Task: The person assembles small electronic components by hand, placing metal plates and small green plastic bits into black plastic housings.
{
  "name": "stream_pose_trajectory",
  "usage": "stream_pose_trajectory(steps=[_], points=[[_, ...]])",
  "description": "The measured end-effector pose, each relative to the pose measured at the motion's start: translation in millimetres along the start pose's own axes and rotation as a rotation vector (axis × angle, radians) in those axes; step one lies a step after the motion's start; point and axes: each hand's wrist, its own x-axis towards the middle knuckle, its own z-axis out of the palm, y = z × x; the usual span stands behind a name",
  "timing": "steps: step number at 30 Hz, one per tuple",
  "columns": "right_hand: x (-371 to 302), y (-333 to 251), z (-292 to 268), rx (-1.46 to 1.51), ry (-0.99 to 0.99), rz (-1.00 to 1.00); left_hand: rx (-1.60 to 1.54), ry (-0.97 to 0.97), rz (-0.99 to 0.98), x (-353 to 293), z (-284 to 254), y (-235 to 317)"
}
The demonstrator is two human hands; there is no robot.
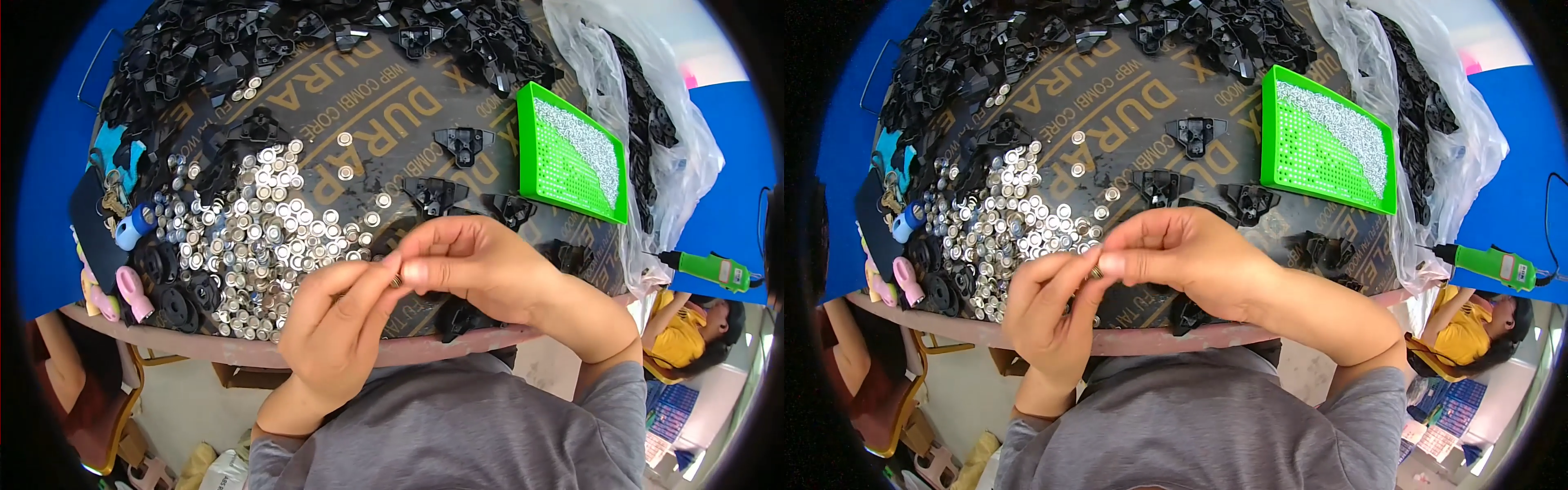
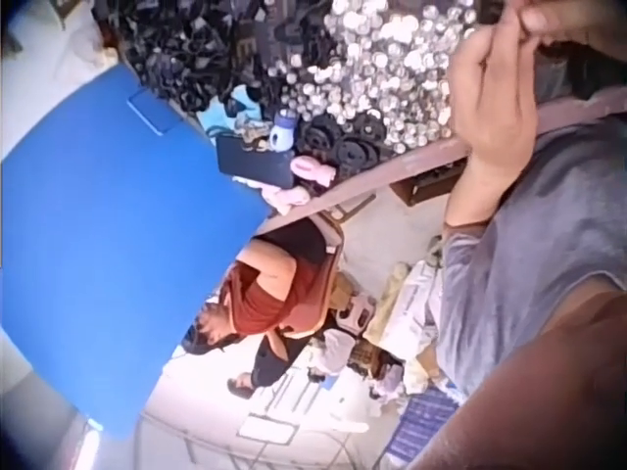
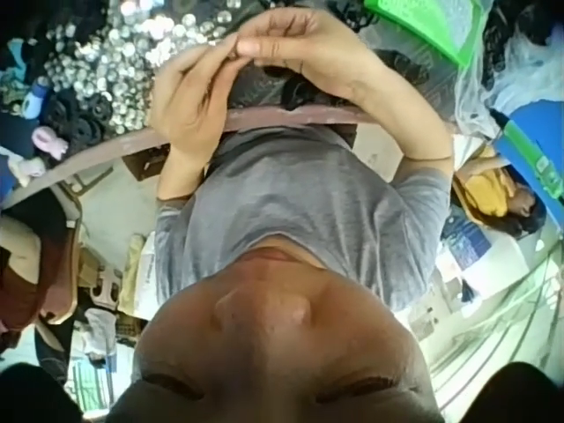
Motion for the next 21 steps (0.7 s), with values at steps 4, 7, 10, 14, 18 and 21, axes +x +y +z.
stream_pose_trajectory(steps=[4, 7, 10, 14, 18, 21], points=[[-3.7, -14.1, 3.0, -0.102, 0.106, -0.099, -0.043, 0.019, -0.066, 0.4, 2.9, -4.7], [-8.4, -32.5, -4.7, -0.257, 0.188, -0.355, -0.065, 0.023, -0.081, -1.2, 3.7, -8.9], [-4.2, -57.9, -20.1, -0.472, 0.422, -0.607, -0.067, -0.002, -0.065, -3.9, 3.5, -10.0], [2.0, -67.6, -46.2, -0.755, 0.511, -0.723, -0.091, -0.028, -0.063, -2.2, 3.1, -9.6], [4.2, -66.2, -45.4, -0.86, 0.452, -0.729, -0.114, -0.063, -0.063, -2.2, 3.3, -12.1], [-2.1, -62.6, -34.4, -0.787, 0.339, -0.657, -0.126, -0.067, -0.09, -2.5, 3.8, -12.6]])
